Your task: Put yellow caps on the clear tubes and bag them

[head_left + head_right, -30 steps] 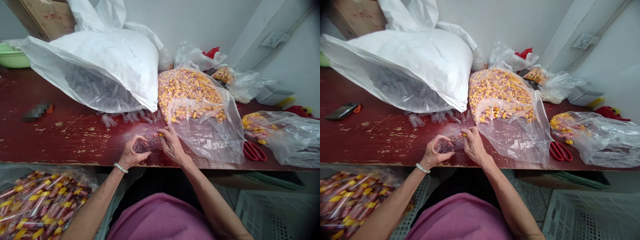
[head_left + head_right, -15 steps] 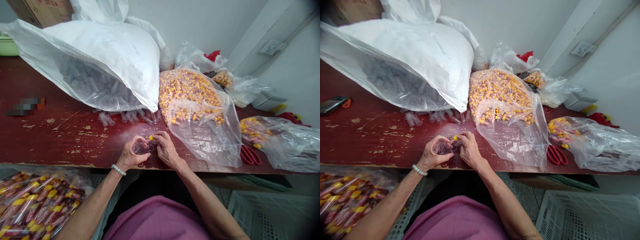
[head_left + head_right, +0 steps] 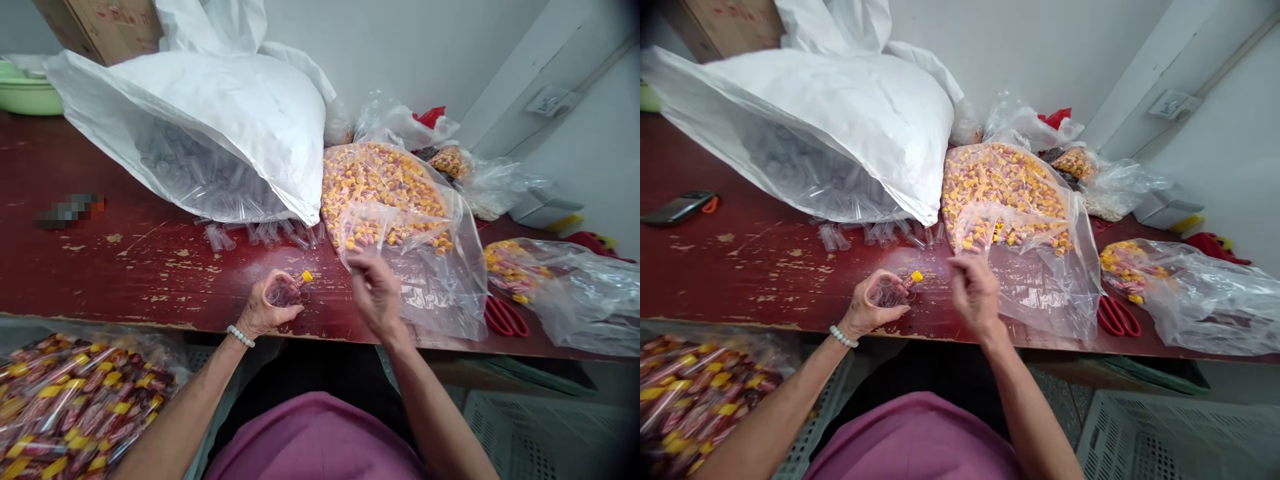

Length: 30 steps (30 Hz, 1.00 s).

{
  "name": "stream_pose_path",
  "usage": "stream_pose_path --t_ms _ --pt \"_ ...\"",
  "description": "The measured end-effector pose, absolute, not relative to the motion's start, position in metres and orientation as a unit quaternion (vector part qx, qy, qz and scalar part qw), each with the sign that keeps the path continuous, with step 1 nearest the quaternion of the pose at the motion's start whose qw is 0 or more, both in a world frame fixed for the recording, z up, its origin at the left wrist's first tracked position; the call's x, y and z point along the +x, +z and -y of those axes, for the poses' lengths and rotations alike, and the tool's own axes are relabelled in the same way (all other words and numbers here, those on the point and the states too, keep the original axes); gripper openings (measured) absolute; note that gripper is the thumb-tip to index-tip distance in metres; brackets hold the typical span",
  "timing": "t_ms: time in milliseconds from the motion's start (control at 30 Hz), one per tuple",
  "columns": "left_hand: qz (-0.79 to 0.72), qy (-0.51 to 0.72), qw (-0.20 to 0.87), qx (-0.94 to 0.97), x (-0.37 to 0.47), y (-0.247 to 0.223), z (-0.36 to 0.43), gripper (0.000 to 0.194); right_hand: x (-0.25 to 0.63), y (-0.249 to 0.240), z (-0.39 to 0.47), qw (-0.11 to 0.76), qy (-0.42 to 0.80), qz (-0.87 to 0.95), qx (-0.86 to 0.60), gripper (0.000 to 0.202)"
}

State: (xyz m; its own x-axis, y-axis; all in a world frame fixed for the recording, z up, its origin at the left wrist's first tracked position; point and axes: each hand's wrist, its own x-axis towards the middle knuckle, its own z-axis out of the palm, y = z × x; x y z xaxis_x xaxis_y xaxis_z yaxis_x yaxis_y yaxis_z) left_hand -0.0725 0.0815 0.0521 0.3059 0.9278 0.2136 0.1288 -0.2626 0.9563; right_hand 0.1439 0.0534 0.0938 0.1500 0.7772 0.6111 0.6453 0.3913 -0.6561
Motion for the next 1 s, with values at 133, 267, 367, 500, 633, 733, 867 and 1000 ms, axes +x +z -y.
stream_pose_path --t_ms 133,267,367,500,633,733,867,1000 --pt "-0.392 0.442 0.426 0.685 -0.073 0.051 -0.082 0.04 0.098 0.061 -0.058 0.42 0.107 0.731 -0.527 0.046" --pt "-0.393 0.446 0.414 0.689 -0.073 0.051 -0.084 0.04 0.099 0.047 -0.058 0.353 0.123 0.769 -0.519 0.049" --pt "-0.398 0.458 0.415 0.678 -0.073 0.05 -0.085 0.041 0.1 0.047 -0.055 0.358 0.128 0.779 -0.499 0.046" --pt "-0.392 0.465 0.433 0.666 -0.074 0.05 -0.086 0.043 0.086 0.046 -0.056 0.406 0.159 0.761 -0.48 0.048" --pt "-0.384 0.469 0.483 0.632 -0.076 0.051 -0.084 0.045 0.088 0.067 -0.049 0.448 0.178 0.722 -0.497 0.034" --pt "-0.372 0.478 0.518 0.604 -0.077 0.05 -0.081 0.045 0.122 0.099 -0.039 0.513 0.075 0.678 -0.521 0.033" --pt "-0.369 0.489 0.543 0.575 -0.077 0.049 -0.079 0.046 0.198 0.115 -0.051 0.578 -0.074 0.527 -0.619 0.022" --pt "-0.385 0.481 0.527 0.586 -0.074 0.05 -0.079 0.045 0.233 0.083 -0.097 0.487 -0.002 0.579 -0.654 0.015"
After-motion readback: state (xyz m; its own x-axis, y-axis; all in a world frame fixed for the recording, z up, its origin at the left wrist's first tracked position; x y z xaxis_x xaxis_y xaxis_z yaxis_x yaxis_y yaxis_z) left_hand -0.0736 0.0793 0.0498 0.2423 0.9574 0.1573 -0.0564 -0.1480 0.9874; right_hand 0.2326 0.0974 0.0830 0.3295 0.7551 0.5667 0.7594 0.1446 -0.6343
